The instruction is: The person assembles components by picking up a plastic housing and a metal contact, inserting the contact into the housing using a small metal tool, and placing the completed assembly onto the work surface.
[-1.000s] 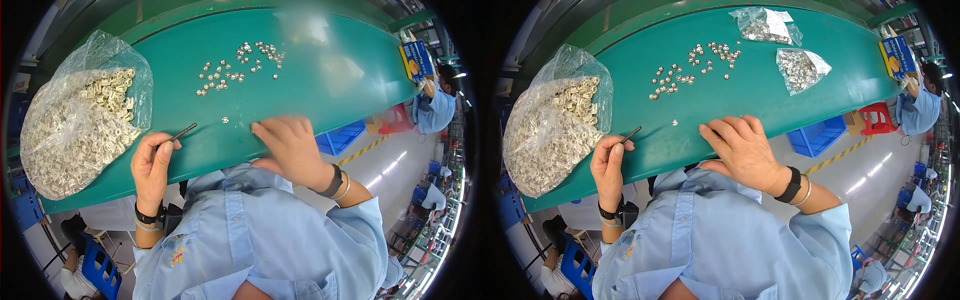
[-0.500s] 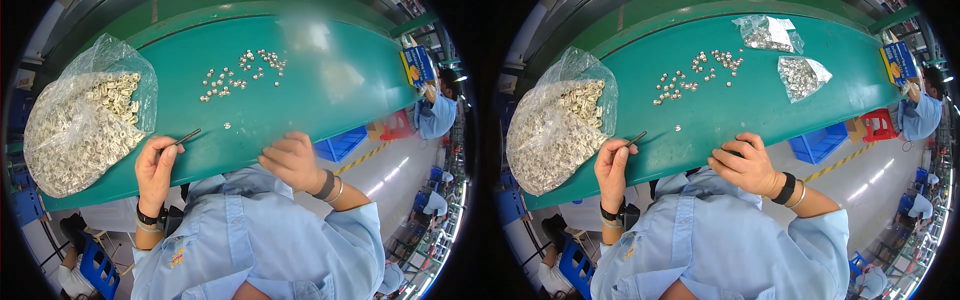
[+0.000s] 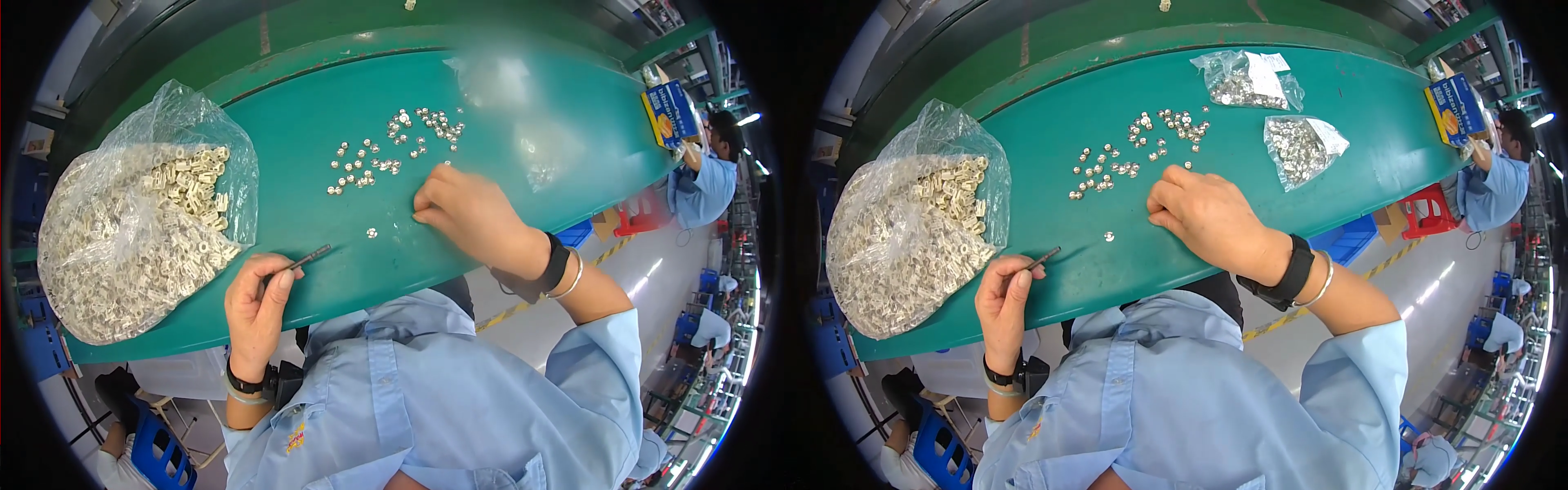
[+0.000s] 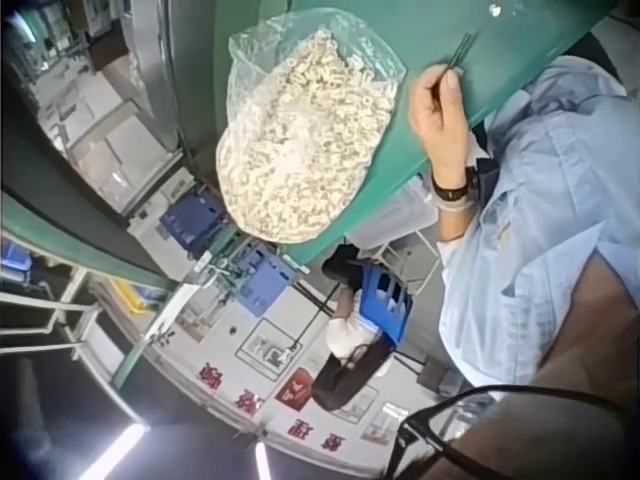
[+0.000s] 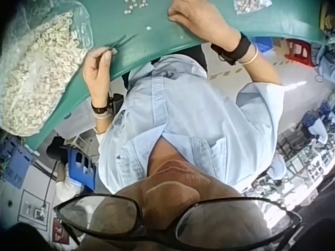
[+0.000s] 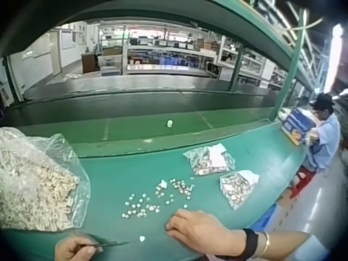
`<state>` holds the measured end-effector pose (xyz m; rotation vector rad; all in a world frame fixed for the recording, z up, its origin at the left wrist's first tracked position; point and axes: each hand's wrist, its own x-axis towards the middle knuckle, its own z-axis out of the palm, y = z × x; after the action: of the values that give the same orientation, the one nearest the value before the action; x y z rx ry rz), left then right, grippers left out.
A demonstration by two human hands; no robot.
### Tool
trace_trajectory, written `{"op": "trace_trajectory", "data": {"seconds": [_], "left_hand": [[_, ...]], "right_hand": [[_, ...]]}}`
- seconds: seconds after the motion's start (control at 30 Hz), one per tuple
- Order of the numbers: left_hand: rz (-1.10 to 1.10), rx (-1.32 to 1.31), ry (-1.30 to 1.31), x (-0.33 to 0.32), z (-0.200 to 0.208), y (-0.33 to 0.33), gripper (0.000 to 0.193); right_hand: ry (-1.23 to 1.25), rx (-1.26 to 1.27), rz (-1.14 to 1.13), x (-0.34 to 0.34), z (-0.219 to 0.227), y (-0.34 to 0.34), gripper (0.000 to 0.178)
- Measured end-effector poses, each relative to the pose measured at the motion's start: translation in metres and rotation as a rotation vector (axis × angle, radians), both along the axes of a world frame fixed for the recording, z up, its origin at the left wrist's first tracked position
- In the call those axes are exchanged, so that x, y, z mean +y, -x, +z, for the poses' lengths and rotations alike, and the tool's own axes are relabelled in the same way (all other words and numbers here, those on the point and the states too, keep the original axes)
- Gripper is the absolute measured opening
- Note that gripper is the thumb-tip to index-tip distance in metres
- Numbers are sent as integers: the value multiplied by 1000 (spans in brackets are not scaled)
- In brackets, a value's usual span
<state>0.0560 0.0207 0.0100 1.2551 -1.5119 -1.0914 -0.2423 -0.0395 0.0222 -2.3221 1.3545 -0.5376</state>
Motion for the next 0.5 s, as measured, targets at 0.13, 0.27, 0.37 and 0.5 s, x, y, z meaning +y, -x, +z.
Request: {"op": "trace_trajectory", "data": {"seconds": [0.13,0.27,0.37,0.5], "left_hand": [[11,-344,158,-6,11,-8,8],[42,-549,241,-14,15,-15,9],[27,-607,271,-19,14,-16,9],[-7,-692,325,-23,13,-15,12]], "right_hand": [[-104,-40,116,-14,8,7,11],[30,-74,81,-42,11,10,14],[19,16,-49,-61,13,3,16],[48,158,-31,-71,8,-8,17]]}}
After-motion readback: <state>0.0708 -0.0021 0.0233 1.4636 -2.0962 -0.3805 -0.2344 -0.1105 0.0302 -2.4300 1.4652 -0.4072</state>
